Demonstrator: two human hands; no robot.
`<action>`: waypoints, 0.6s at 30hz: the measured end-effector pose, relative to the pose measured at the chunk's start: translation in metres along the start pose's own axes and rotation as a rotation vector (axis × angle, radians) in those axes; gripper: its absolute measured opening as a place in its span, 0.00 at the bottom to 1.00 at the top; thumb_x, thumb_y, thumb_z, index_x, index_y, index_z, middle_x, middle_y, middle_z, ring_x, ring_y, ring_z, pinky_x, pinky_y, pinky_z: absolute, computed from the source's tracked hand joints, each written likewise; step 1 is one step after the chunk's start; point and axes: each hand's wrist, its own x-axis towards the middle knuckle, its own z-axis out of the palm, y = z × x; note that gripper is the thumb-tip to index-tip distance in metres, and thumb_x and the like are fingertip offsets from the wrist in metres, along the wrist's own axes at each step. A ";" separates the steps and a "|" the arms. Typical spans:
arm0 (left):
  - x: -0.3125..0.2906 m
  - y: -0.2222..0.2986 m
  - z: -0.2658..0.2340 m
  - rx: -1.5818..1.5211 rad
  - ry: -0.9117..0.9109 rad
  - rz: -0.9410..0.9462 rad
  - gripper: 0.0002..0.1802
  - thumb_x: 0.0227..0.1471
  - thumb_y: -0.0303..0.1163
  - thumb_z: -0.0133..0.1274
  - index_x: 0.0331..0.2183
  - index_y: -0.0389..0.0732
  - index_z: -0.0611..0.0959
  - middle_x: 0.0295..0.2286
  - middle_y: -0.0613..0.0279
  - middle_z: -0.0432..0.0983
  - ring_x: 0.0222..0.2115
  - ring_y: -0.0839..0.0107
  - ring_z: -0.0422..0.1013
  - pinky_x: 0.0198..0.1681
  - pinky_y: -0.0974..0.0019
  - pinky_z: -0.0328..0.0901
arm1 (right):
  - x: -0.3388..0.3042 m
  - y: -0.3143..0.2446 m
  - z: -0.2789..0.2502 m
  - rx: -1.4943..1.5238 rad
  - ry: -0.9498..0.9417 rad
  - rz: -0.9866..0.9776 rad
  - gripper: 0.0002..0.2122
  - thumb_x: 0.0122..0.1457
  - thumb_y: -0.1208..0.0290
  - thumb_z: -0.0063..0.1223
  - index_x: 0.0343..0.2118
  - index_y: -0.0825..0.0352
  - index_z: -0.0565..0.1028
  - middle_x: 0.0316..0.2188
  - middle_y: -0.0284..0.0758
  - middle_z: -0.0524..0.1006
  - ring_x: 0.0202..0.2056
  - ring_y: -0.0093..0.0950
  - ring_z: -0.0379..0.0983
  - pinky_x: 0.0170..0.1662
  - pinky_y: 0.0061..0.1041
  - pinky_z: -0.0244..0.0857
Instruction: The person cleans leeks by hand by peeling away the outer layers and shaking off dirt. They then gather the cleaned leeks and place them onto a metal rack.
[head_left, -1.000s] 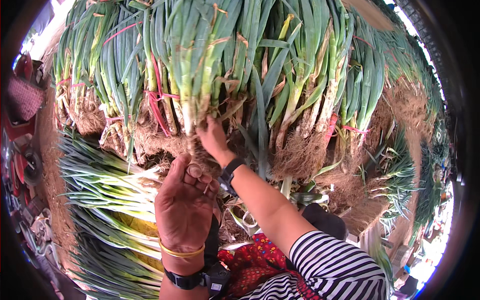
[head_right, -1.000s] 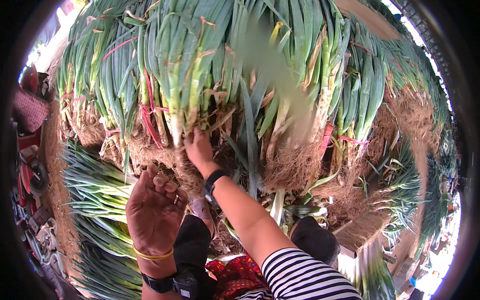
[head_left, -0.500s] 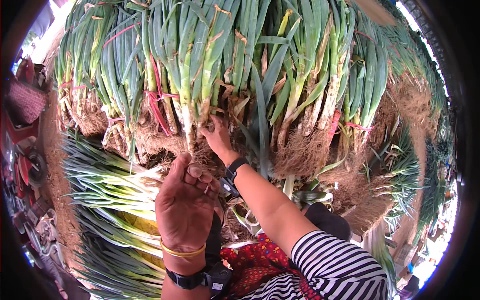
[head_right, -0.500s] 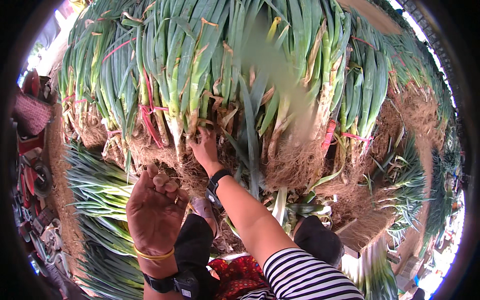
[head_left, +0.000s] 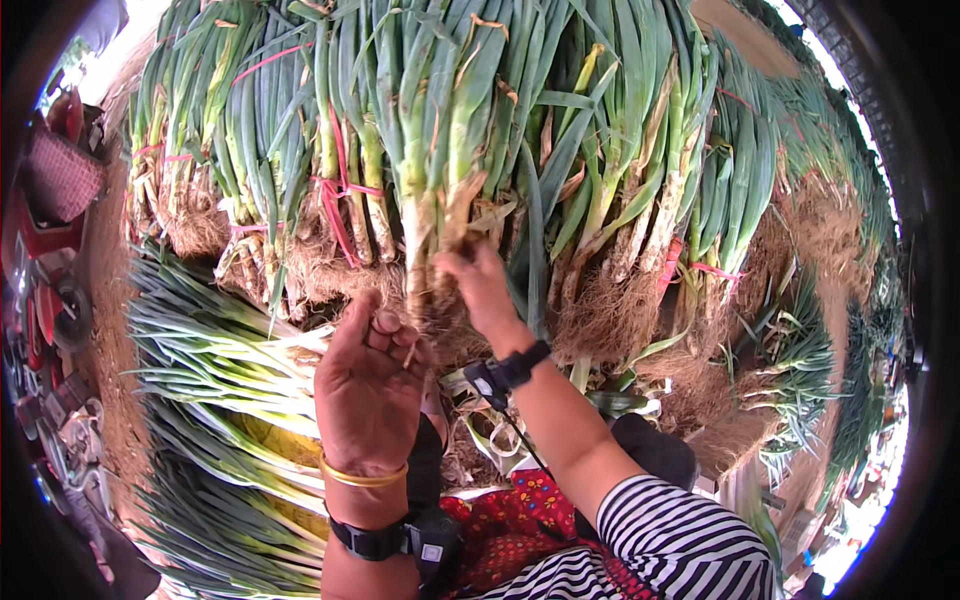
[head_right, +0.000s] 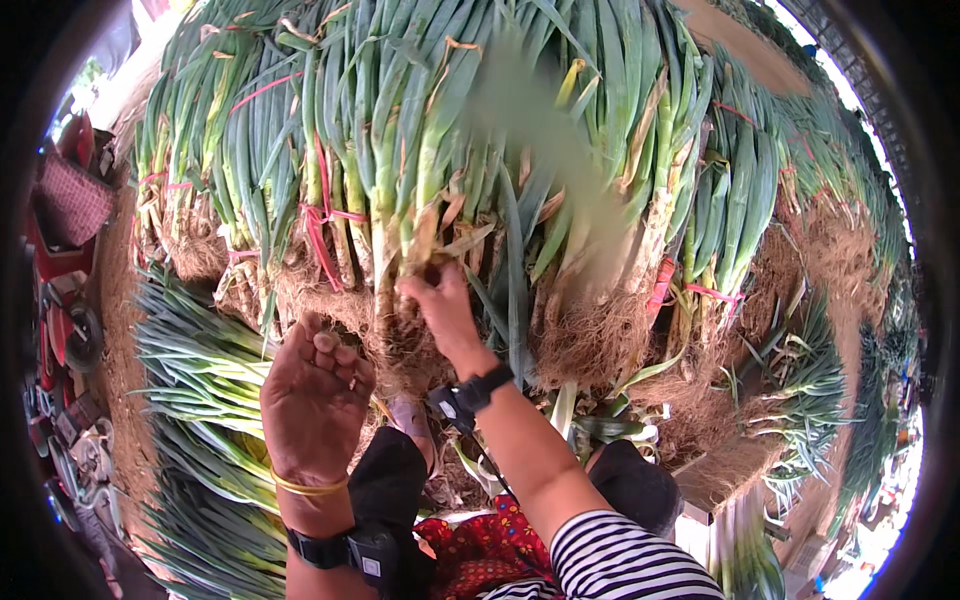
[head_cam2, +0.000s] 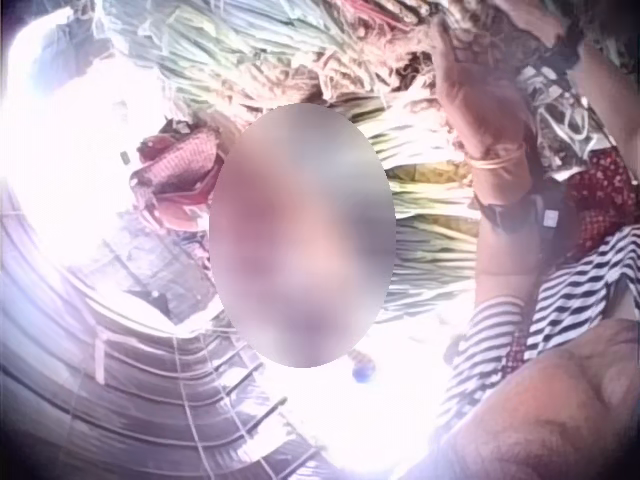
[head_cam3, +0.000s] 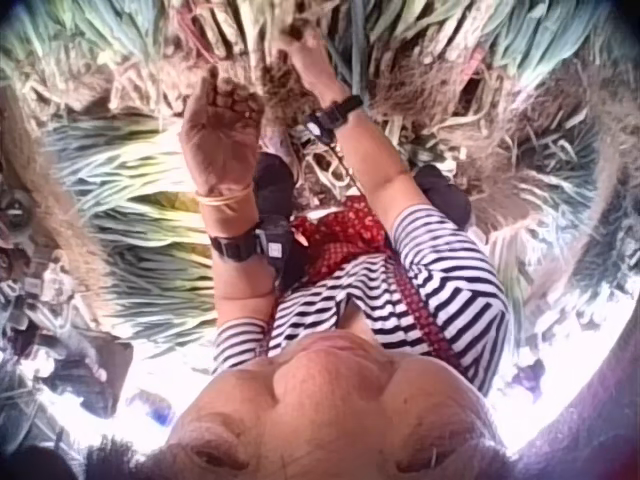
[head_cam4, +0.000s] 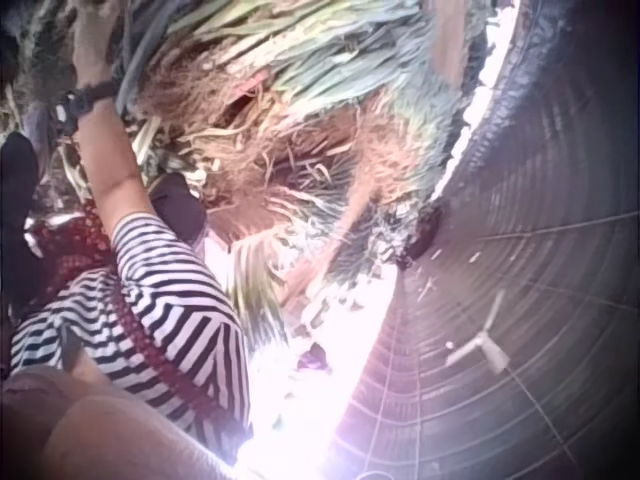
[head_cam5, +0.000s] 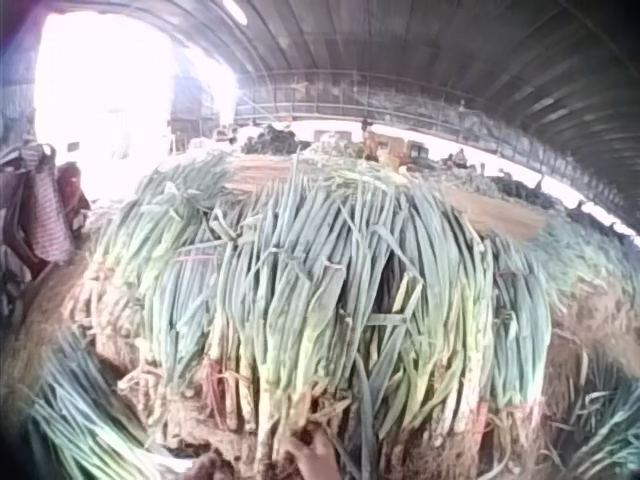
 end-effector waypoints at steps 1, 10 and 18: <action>-0.002 0.002 0.001 0.040 0.004 0.041 0.09 0.53 0.36 0.45 0.36 0.44 0.76 0.25 0.71 0.71 0.30 0.75 0.67 0.37 0.66 0.62 | -0.016 -0.034 0.002 -0.032 0.094 0.040 0.20 0.44 0.70 0.55 0.38 0.75 0.64 0.31 0.37 0.73 0.36 0.26 0.66 0.43 0.24 0.59; 0.023 -0.041 0.002 0.804 0.018 0.142 0.30 0.41 0.34 0.59 0.46 0.33 0.70 0.43 0.56 0.68 0.42 0.71 0.64 0.43 0.69 0.57 | -0.041 -0.090 -0.011 0.142 -0.081 -0.067 0.21 0.48 0.71 0.56 0.43 0.72 0.63 0.36 0.36 0.73 0.38 0.23 0.69 0.43 0.23 0.62; 0.025 -0.063 0.025 0.724 0.061 0.070 0.40 0.33 0.23 0.59 0.49 0.20 0.60 0.33 0.47 0.71 0.31 0.67 0.71 0.32 0.68 0.66 | -0.041 -0.094 -0.046 0.053 0.078 -0.085 0.15 0.48 0.74 0.53 0.39 0.72 0.65 0.30 0.35 0.73 0.31 0.24 0.70 0.37 0.20 0.64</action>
